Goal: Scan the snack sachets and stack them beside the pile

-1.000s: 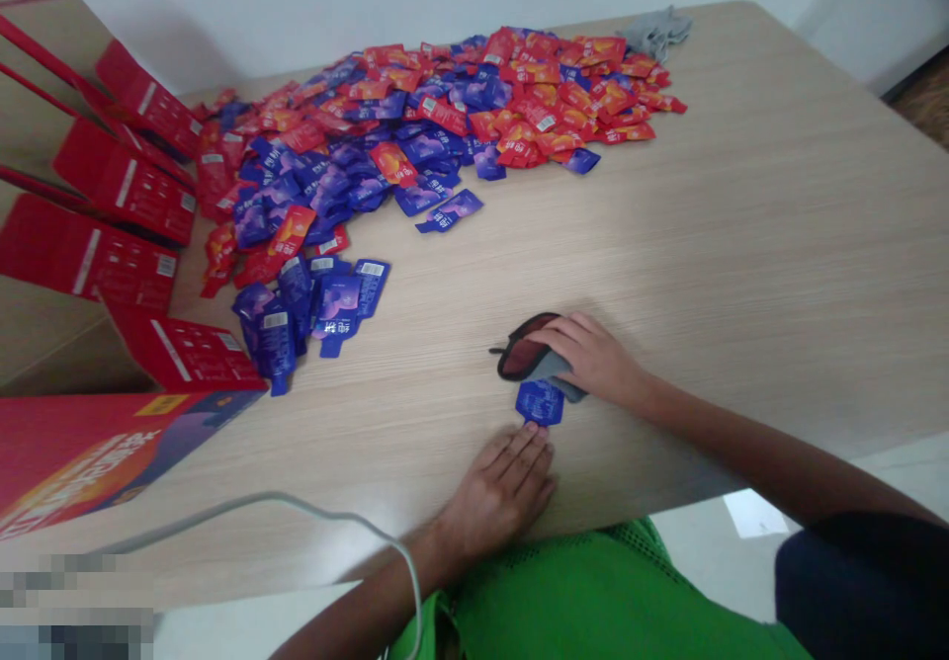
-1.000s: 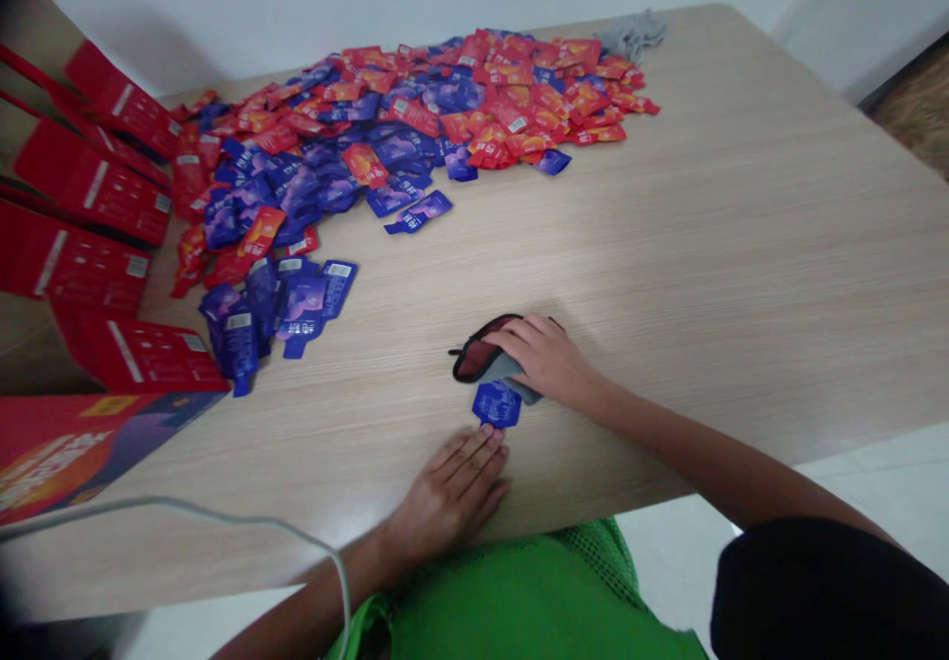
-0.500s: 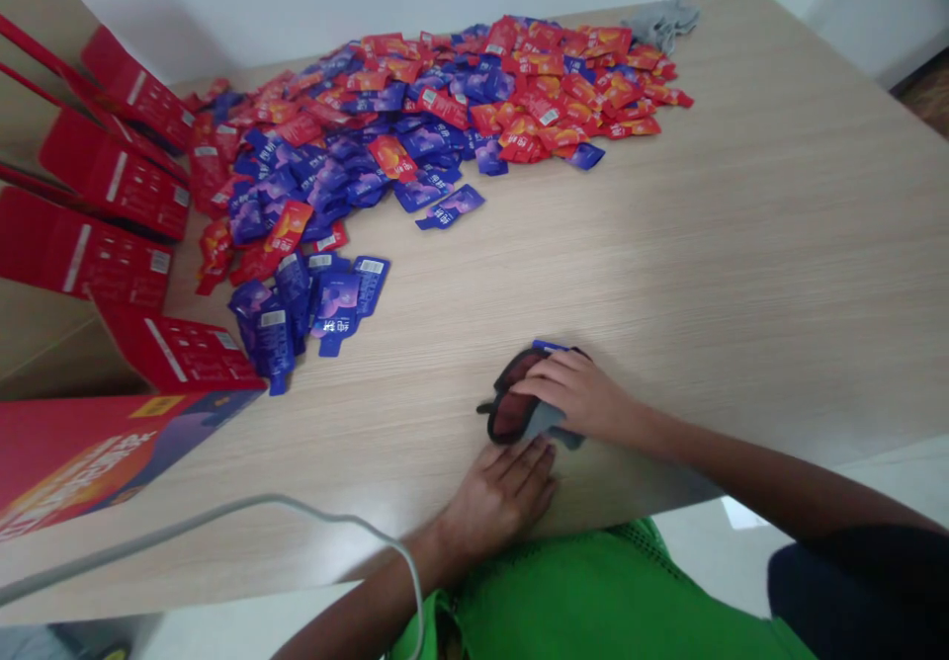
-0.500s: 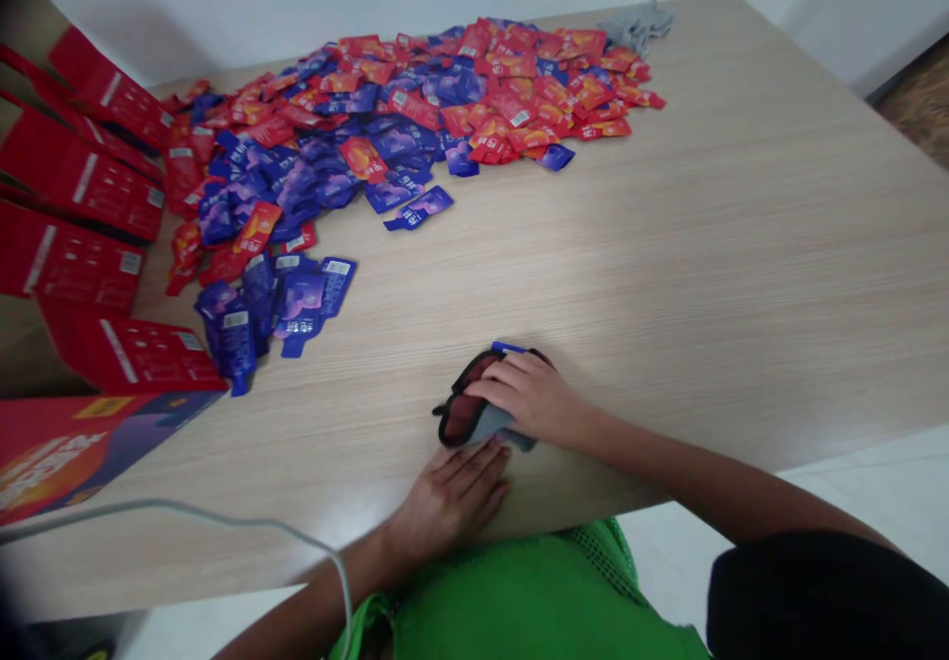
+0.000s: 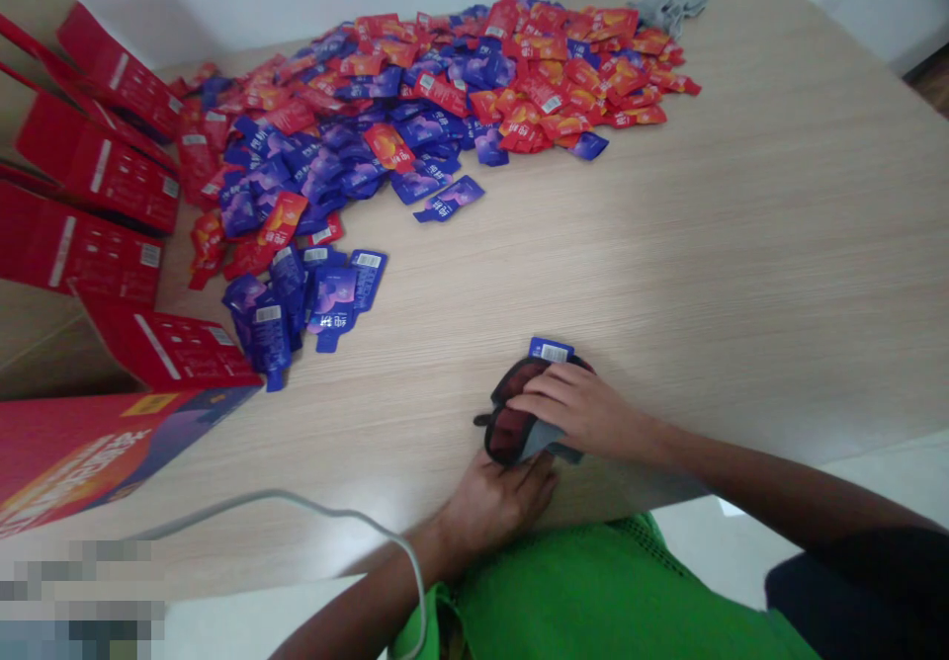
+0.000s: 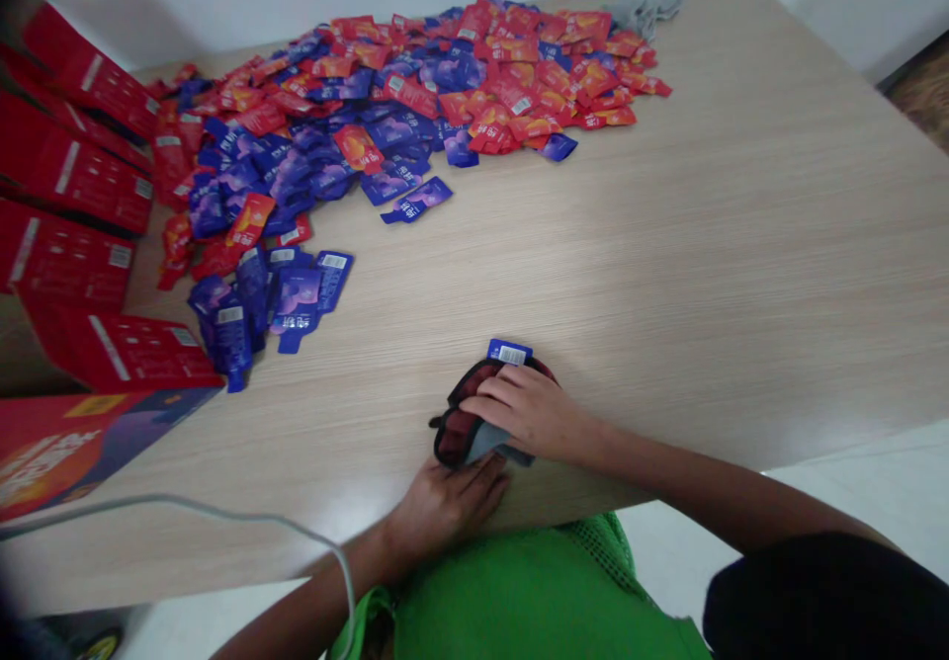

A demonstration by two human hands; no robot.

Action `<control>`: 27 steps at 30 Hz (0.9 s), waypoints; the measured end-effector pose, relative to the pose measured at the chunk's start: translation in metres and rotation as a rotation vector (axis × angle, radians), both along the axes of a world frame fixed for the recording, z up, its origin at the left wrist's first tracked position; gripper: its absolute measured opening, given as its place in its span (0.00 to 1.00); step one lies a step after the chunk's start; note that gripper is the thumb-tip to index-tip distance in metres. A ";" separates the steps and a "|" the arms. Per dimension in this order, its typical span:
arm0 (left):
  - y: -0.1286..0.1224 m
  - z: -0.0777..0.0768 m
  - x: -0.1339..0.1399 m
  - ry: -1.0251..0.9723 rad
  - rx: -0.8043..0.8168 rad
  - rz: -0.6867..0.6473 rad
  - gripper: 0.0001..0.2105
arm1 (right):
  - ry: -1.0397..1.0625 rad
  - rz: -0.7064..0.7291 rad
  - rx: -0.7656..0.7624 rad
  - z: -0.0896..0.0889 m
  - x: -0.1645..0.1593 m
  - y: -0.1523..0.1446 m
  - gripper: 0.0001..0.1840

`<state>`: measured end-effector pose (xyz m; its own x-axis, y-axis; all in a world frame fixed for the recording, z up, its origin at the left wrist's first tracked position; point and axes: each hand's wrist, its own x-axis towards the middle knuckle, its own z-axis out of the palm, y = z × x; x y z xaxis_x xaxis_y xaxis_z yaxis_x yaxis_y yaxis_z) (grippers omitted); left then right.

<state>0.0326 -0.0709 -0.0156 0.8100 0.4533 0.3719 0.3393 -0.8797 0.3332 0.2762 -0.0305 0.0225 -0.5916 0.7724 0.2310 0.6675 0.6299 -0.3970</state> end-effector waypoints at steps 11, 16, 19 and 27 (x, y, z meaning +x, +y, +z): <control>0.004 0.008 0.002 0.036 0.034 -0.007 0.18 | -0.049 -0.359 0.121 0.008 0.052 0.085 0.30; 0.002 0.006 0.001 0.034 0.019 0.003 0.18 | 0.139 -0.256 0.152 0.026 0.019 0.042 0.27; -0.001 0.004 0.000 0.043 -0.025 -0.008 0.14 | 0.020 -0.020 0.015 0.011 -0.006 0.007 0.24; 0.003 0.008 0.002 0.019 -0.004 0.010 0.17 | -0.098 -0.153 -0.005 -0.015 0.024 0.057 0.29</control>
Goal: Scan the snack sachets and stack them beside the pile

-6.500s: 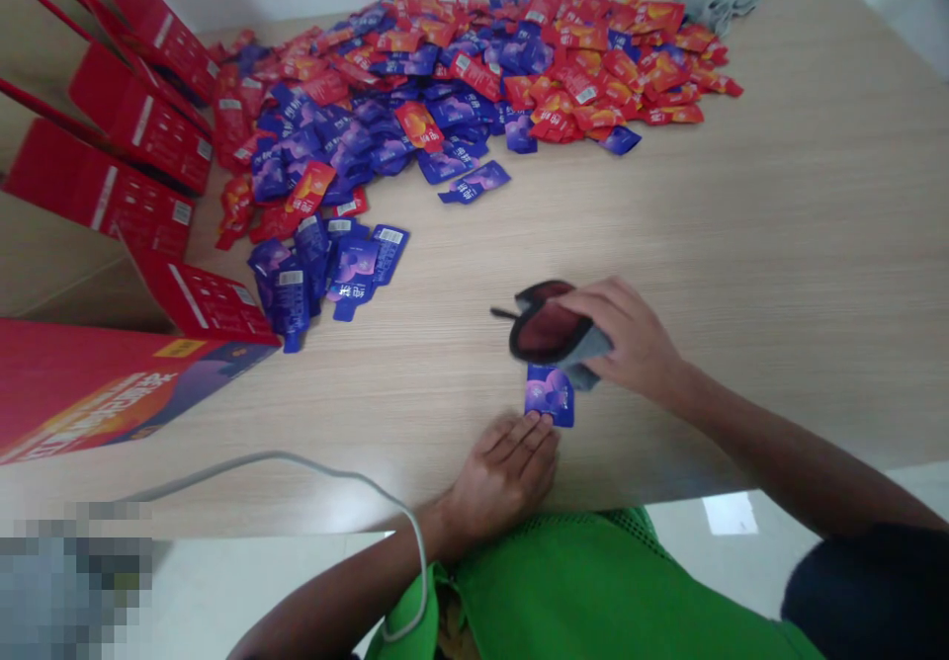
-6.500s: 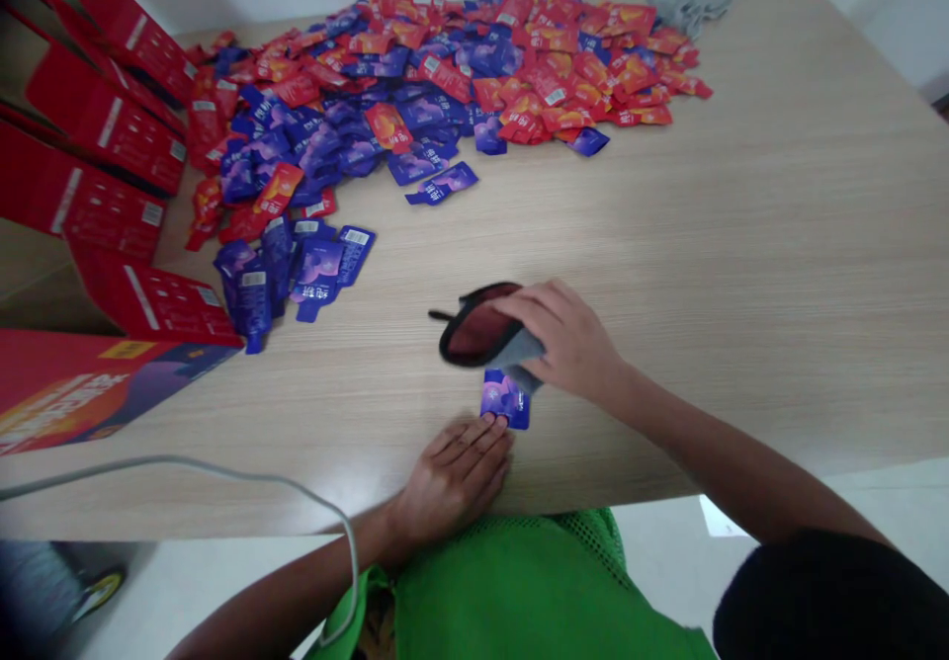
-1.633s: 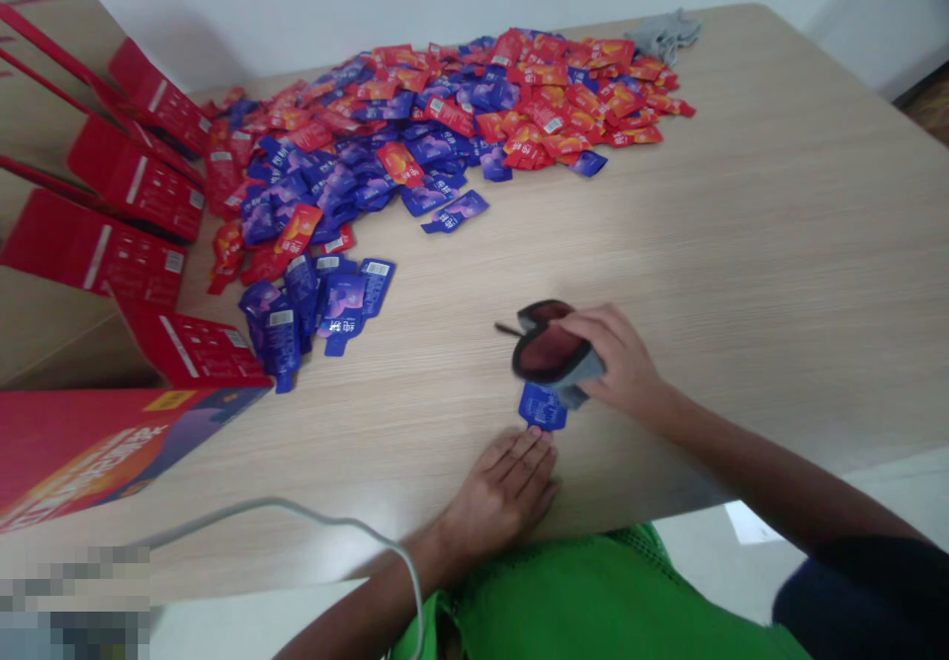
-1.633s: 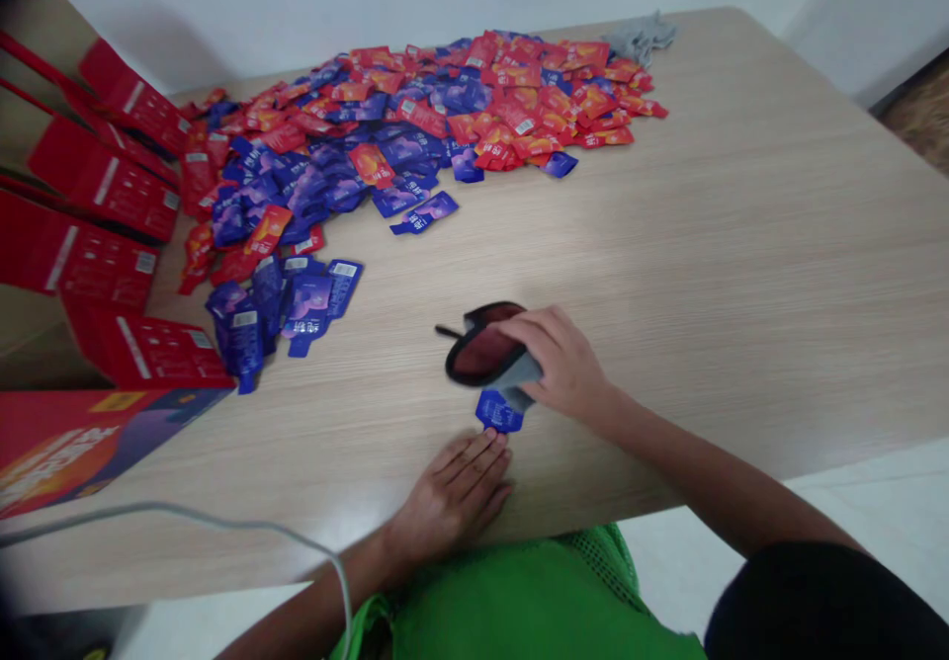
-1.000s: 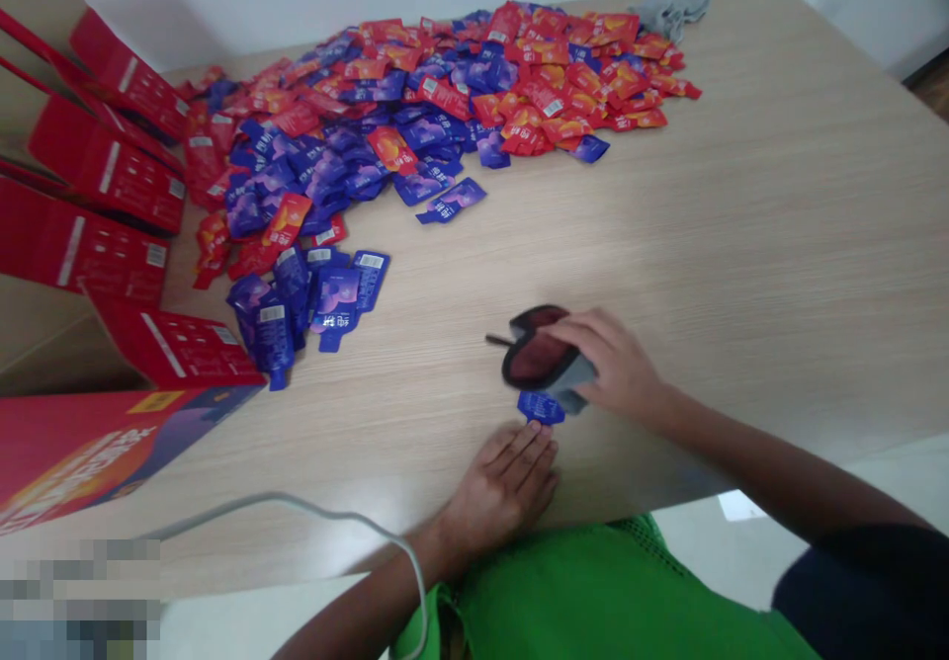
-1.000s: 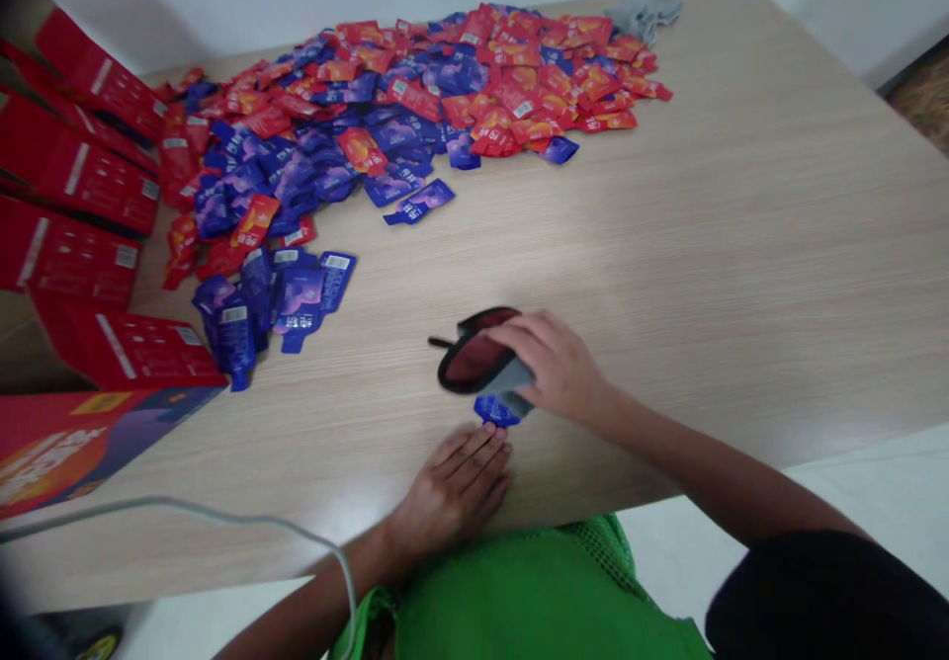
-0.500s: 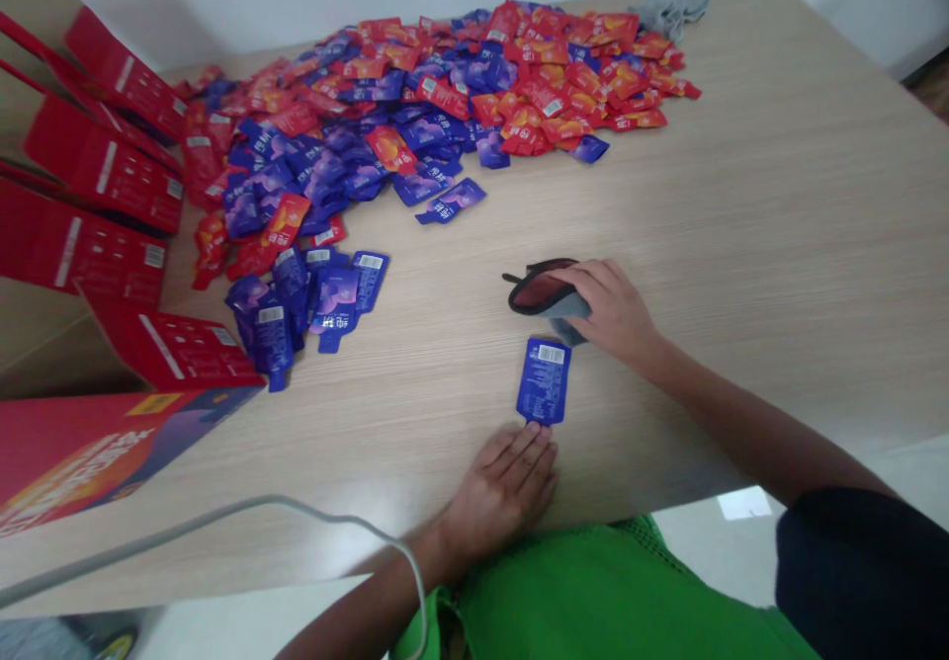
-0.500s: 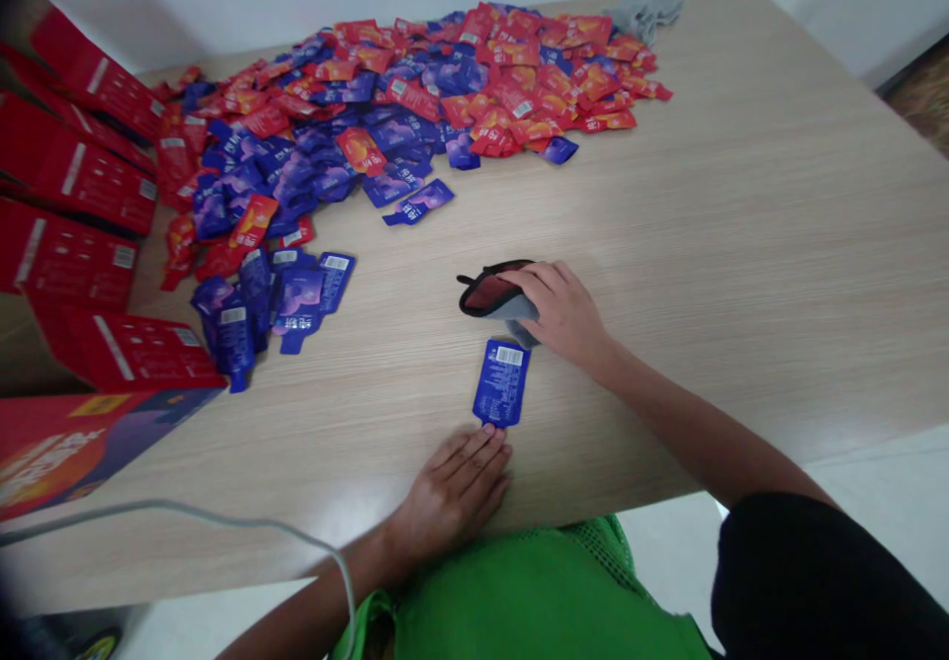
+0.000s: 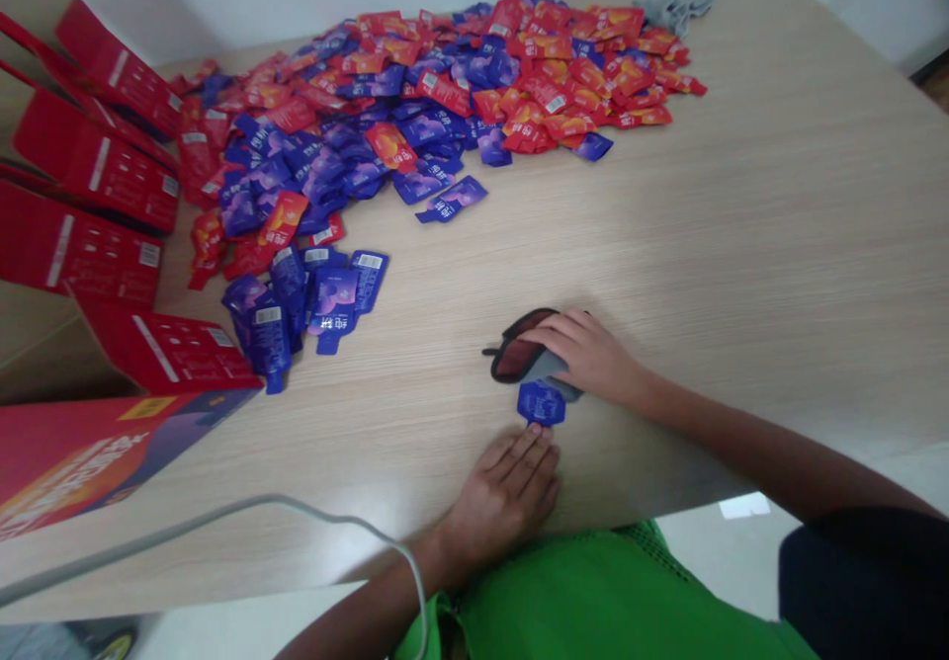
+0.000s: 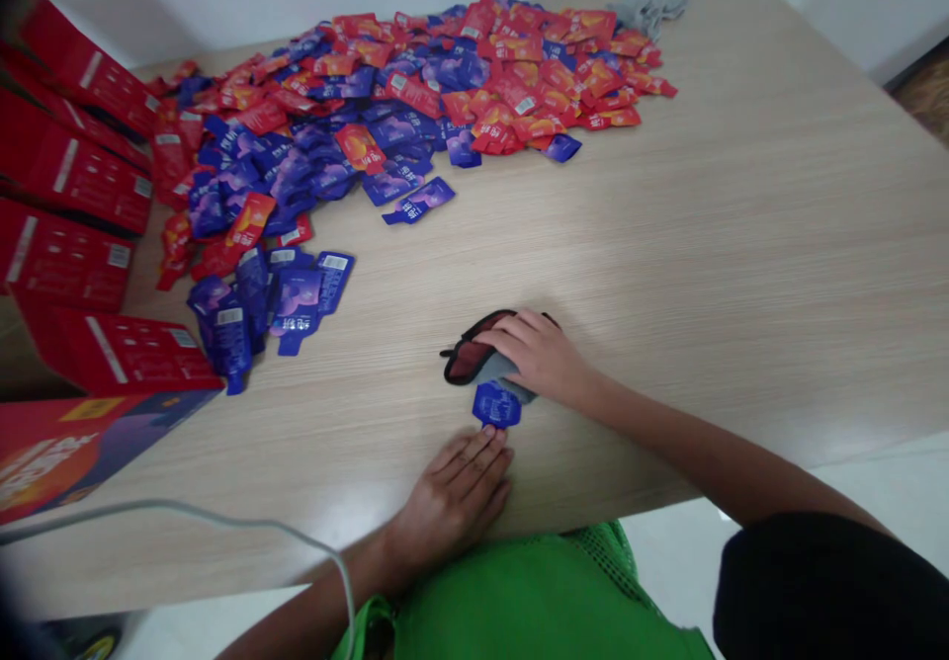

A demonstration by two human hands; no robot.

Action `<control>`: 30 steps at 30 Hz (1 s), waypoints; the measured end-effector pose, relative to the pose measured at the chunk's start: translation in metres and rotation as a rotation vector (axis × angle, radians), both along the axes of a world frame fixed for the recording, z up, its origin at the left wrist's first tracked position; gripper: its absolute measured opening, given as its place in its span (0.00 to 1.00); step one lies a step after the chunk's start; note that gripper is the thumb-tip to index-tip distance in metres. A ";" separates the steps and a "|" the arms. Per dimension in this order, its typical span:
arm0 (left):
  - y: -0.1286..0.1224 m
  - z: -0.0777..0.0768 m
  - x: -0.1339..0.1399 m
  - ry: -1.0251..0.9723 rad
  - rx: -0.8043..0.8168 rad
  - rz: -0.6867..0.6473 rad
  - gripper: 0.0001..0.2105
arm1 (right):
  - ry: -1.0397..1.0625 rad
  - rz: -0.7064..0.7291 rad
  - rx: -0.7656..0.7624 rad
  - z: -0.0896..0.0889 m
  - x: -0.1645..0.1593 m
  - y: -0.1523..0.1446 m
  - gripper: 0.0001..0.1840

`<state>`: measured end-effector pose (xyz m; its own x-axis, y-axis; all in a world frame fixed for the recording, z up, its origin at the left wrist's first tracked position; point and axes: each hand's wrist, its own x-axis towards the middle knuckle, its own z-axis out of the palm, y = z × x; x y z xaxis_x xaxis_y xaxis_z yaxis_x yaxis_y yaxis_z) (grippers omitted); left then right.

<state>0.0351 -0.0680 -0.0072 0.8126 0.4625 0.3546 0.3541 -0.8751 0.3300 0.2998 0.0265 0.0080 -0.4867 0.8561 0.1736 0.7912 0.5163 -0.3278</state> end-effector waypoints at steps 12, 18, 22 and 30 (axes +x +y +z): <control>-0.001 -0.002 0.001 -0.013 -0.003 0.007 0.14 | 0.114 0.095 0.051 0.031 -0.018 -0.044 0.25; 0.000 -0.002 0.001 0.002 -0.011 0.000 0.16 | 0.044 0.055 -0.029 -0.004 -0.016 -0.029 0.26; 0.004 -0.001 0.000 0.018 0.025 -0.015 0.17 | 0.008 -0.135 0.068 0.005 0.021 0.023 0.31; 0.039 0.011 0.007 0.130 0.139 -0.040 0.13 | 0.267 -0.563 0.287 0.005 0.078 0.022 0.26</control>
